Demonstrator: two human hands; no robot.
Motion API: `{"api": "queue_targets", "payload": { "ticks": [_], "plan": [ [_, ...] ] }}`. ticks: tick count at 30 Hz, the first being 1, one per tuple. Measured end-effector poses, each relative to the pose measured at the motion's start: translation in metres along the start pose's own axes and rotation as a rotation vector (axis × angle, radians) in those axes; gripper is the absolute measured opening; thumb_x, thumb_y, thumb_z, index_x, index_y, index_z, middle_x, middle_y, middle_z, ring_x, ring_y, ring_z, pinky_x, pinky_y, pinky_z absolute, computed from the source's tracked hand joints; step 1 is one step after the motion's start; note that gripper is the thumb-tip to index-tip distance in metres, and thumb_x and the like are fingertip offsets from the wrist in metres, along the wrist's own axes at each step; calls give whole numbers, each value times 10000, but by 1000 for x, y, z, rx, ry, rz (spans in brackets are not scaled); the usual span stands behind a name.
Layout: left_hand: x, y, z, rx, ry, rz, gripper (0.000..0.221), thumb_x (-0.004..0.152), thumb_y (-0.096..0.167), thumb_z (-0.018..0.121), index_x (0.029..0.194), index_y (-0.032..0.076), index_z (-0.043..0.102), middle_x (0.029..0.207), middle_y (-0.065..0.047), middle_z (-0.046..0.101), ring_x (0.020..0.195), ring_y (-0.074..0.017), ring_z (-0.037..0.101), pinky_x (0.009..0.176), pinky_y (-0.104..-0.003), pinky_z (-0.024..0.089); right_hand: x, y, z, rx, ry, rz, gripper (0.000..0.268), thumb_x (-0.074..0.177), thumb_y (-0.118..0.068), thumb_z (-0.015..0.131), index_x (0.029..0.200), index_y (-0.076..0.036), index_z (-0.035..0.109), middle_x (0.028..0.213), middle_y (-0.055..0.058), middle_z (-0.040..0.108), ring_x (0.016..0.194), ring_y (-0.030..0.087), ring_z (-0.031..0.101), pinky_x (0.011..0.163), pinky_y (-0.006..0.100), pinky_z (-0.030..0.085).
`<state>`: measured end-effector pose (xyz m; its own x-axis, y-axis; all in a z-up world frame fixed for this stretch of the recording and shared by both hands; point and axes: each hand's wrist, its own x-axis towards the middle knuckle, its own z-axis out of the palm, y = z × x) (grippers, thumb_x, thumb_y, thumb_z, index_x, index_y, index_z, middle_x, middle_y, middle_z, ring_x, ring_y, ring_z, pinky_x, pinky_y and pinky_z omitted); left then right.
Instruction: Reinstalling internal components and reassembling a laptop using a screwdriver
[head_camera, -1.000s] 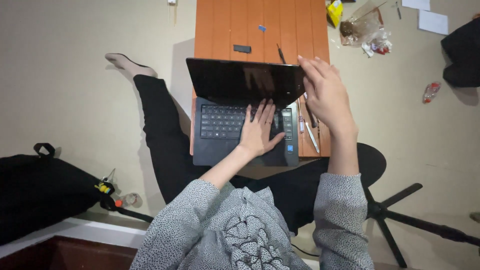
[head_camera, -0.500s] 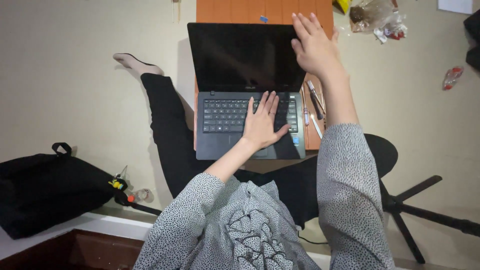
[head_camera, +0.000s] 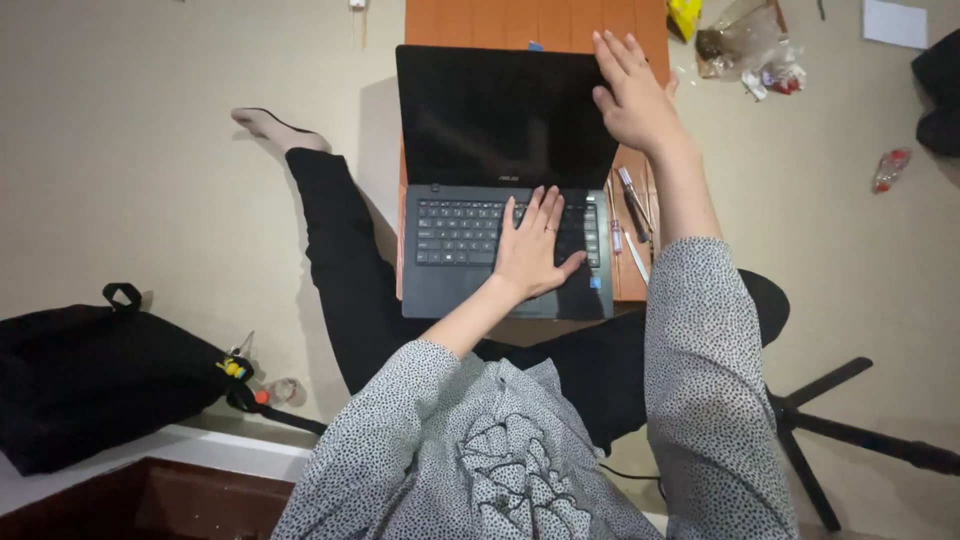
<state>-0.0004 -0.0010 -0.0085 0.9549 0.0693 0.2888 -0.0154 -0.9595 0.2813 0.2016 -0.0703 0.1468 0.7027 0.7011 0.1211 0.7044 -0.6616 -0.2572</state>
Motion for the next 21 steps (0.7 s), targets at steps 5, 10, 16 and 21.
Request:
{"api": "queue_targets", "payload": {
  "ticks": [5,10,16,21],
  "plan": [
    [6,2,5,70,-26,-9,1009,876,697,428,1540,-49,284,1623,-227,268,1524,-362,193,1179,-640,104,-19,-7,-8,10,135,-109,542,1023,-95,546,1551,-139,431,1526,110,503,1465,319,336,1088,747,184],
    [39,19,-5,195,4,-13,956,909,794,332,1585,120,278,1289,-292,589,1205,-482,556,1069,-646,316,-20,-4,-5,-21,142,-139,536,1027,-103,559,1549,-120,439,1484,149,535,1454,344,357,1133,662,181],
    [61,38,-9,362,-272,-50,1115,792,934,437,1438,25,456,1264,-192,514,1148,-430,507,972,-727,346,-14,5,6,-46,199,-169,564,1006,-125,628,1541,-100,453,1464,164,542,1434,349,385,1103,614,233],
    [75,48,-33,362,-517,-105,1335,576,945,752,1500,55,384,1346,-218,434,1191,-463,459,939,-715,447,-18,4,9,-62,202,-130,592,1021,-215,662,1561,-150,430,1509,144,510,1459,325,341,1142,644,207]
  ]
}}
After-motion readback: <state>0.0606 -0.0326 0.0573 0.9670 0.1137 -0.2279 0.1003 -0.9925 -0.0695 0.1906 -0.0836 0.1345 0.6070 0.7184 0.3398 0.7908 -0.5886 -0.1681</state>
